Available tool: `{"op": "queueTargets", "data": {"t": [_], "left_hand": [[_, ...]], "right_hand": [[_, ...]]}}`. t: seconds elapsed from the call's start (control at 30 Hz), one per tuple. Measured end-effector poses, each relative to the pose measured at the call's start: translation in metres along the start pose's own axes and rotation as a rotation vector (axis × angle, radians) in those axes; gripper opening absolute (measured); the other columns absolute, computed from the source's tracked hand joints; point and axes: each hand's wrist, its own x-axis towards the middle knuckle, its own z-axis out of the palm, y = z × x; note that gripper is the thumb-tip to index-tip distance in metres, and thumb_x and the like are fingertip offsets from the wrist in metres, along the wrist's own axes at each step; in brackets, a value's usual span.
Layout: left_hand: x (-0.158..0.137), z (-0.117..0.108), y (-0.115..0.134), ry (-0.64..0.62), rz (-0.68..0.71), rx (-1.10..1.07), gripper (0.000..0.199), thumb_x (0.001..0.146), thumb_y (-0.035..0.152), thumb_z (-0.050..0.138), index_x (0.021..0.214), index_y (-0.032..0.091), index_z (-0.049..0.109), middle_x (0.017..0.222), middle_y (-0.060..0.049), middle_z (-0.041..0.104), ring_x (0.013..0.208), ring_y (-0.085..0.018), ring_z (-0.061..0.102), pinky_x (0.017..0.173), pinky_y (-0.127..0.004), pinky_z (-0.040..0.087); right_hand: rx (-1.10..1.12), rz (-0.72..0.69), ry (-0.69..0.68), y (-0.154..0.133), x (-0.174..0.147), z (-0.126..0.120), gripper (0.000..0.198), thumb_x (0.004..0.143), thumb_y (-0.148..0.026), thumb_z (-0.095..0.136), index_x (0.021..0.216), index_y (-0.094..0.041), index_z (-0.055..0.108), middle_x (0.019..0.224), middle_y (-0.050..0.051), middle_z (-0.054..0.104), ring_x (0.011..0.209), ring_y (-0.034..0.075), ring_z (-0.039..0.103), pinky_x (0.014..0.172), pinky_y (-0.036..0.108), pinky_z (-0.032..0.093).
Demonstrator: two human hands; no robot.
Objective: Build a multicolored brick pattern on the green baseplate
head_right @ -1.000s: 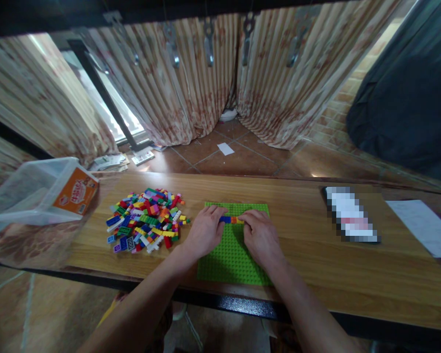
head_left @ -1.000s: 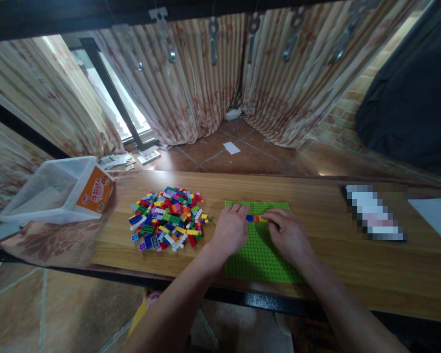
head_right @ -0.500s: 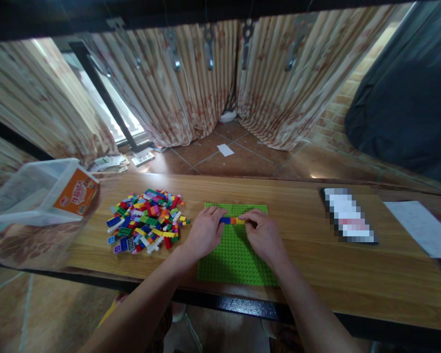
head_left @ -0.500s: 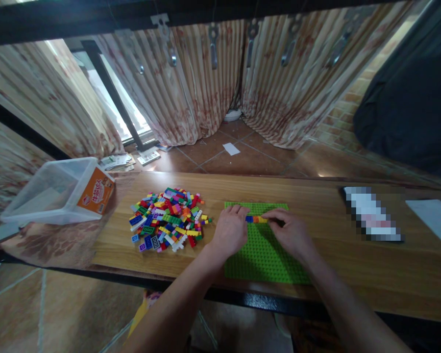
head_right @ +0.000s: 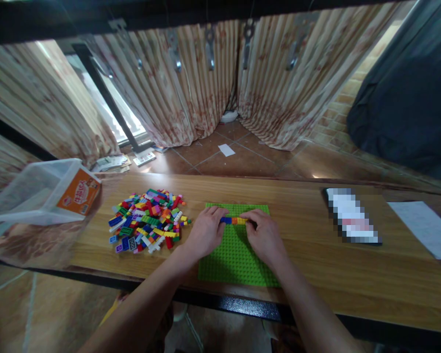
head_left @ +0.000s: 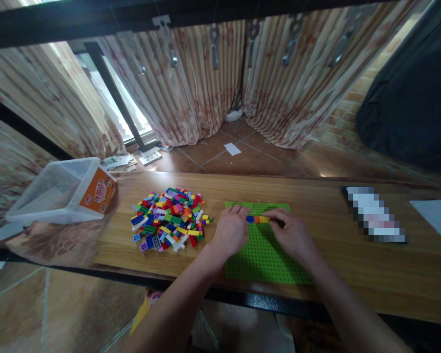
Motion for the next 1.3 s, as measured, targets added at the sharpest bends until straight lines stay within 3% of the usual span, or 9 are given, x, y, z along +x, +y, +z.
{"op": "queueTargets", "data": {"t": [0.53,0.77,0.9,1.13,1.3], "left_hand": [[0.001,0.000,0.000,-0.019,0.012,-0.009,0.031,0.088,0.009,0.047,0.116,0.013,0.060,0.109,-0.010,0.066,0.105,-0.025,0.060,0.098,-0.042,0.048],[0.001,-0.004,-0.006,-0.019,-0.015,-0.141,0.049,0.073,-0.002,0.049,0.119,0.012,0.059,0.108,-0.012,0.066,0.103,-0.024,0.061,0.097,-0.040,0.051],[0.001,-0.005,-0.006,0.008,-0.044,-0.197,0.045,0.078,-0.001,0.046,0.118,0.014,0.058,0.106,-0.010,0.066,0.098,-0.022,0.063,0.094,-0.038,0.053],[0.001,-0.006,-0.002,-0.007,-0.039,-0.124,0.029,0.087,0.013,0.051,0.114,0.016,0.060,0.107,-0.010,0.067,0.100,-0.024,0.062,0.094,-0.041,0.052],[0.001,-0.005,-0.002,-0.027,-0.018,-0.074,0.029,0.086,0.010,0.052,0.114,0.016,0.061,0.111,-0.009,0.067,0.107,-0.024,0.060,0.100,-0.041,0.048]], "right_hand": [[-0.125,-0.089,0.049,0.000,-0.001,0.004,0.027,0.088,-0.021,0.044,0.091,-0.020,0.071,0.094,0.010,0.072,0.089,0.024,0.067,0.084,0.044,0.054],[-0.147,-0.085,0.183,0.000,-0.001,-0.002,0.029,0.088,-0.019,0.042,0.096,-0.021,0.070,0.098,0.009,0.073,0.090,0.022,0.068,0.085,0.042,0.055],[-0.174,-0.077,0.224,0.002,0.000,-0.008,0.029,0.088,-0.020,0.043,0.096,-0.021,0.070,0.096,0.009,0.074,0.089,0.023,0.069,0.085,0.042,0.055],[-0.162,-0.030,0.194,-0.001,-0.002,-0.008,0.026,0.089,-0.025,0.046,0.095,-0.020,0.070,0.097,0.009,0.074,0.090,0.023,0.069,0.085,0.042,0.054],[-0.129,-0.033,0.058,-0.002,-0.004,-0.005,0.028,0.088,-0.030,0.051,0.106,-0.020,0.069,0.105,0.010,0.072,0.096,0.026,0.067,0.089,0.046,0.053]]}}
